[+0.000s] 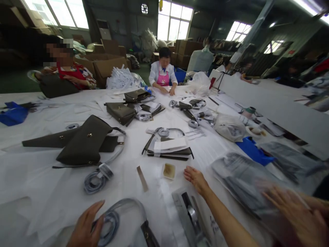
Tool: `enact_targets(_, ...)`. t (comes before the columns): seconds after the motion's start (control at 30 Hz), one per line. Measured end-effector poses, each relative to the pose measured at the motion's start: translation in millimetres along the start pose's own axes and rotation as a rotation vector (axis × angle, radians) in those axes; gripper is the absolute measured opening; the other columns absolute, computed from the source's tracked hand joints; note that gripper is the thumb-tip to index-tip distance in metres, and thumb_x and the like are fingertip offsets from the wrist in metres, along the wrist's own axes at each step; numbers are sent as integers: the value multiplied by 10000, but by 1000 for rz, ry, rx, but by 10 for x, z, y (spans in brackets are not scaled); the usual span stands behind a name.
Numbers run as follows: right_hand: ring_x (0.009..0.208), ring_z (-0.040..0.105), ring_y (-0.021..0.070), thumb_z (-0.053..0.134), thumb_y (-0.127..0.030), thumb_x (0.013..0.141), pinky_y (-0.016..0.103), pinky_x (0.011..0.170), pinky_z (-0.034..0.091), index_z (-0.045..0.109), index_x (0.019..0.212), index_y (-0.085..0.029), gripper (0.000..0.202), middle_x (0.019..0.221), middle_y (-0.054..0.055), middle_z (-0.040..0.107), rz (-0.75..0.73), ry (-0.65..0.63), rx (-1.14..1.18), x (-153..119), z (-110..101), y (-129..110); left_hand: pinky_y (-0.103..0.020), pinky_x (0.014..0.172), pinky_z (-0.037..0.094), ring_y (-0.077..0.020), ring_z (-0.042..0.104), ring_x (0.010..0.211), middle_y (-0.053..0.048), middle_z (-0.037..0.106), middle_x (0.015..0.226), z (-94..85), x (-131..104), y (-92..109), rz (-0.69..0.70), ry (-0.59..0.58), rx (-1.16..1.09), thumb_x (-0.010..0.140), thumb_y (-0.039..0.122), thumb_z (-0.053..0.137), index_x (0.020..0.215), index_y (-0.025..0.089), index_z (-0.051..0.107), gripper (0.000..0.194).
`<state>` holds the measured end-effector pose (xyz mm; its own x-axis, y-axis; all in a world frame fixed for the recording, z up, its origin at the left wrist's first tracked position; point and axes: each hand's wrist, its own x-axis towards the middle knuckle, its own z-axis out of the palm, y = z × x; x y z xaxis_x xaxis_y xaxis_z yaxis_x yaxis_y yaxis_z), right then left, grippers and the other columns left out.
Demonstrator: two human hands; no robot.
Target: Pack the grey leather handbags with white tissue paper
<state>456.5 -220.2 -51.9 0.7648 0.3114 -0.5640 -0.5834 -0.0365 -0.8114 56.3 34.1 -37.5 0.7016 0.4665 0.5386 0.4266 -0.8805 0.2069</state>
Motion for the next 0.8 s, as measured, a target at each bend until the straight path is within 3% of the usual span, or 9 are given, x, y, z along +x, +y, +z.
enact_targets(0.1, 901, 695, 219, 911, -458, 523, 354, 867, 580, 624, 892, -177, 545, 874, 54, 694, 49, -27, 157, 322, 181, 87, -384, 980, 492, -240, 580, 1194, -106, 580, 1322, 300, 652, 509, 116, -51, 16, 944, 197, 459, 1422, 206, 406, 481)
enact_targets(0.23, 897, 686, 175, 904, -455, 524, 315, 902, 576, 602, 902, -218, 539, 864, -1, 679, 84, -1, 332, 571, 268, 187, -456, 1154, 317, -261, 307, 1442, -119, 363, 1539, 927, 1527, 1178, 257, -236, 2, 871, 106, 495, 1525, 181, 212, 716)
enact_targets(0.33, 907, 689, 170, 908, -397, 525, 314, 873, 588, 605, 897, -228, 509, 890, -7, 697, 128, -2, 414, 628, 203, 248, -484, 1201, 215, -274, 162, 1490, -108, 212, 1605, 1446, 2076, 1608, 314, -409, -64, 818, 209, 639, 1545, 201, 131, 888)
enact_targets(0.4, 910, 693, 170, 906, -336, 546, 320, 846, 595, 618, 887, -231, 459, 906, -10, 713, 182, -35, 491, 653, 134, 263, -520, 1195, 205, -289, 136, 1494, -124, 185, 1609, 1747, 2330, 1837, 345, -522, -100, 775, 296, 724, 1547, 207, 104, 994)
enact_targets(0.47, 917, 694, 161, 899, -276, 569, 320, 847, 593, 634, 893, -245, 419, 921, -30, 724, 218, -70, 568, 681, 79, 238, -578, 1174, 209, -314, 154, 1488, -147, 199, 1601, 1980, 2466, 2005, 358, -599, -112, 737, 365, 776, 1543, 211, 115, 1054)
enact_targets(0.57, 976, 682, 158, 885, -253, 603, 332, 940, 558, 666, 926, -260, 390, 990, -43, 730, 177, -135, 587, 689, 76, 98, -649, 1149, 198, -343, 198, 1472, -166, 236, 1587, 2184, 2481, 2122, 353, -606, -98, 730, 426, 789, 1536, 213, 147, 1052)
enact_targets(0.67, 1113, 632, 189, 849, -301, 676, 371, 1070, 471, 685, 1017, -237, 384, 1147, 9, 702, 84, -237, 513, 610, 178, -134, -643, 1155, 207, -326, 242, 1461, -162, 302, 1563, 2243, 2430, 2091, 331, -522, -79, 787, 411, 741, 1520, 199, 200, 935)
enact_targets(0.8, 1248, 540, 232, 788, -360, 765, 462, 1140, 379, 655, 1129, -246, 404, 1253, 39, 648, -40, -330, 413, 478, 400, -428, -573, 1190, 208, -291, 331, 1426, -163, 436, 1486, 2215, 2488, 1963, 289, -319, -69, 851, 338, 673, 1462, 144, 309, 738)
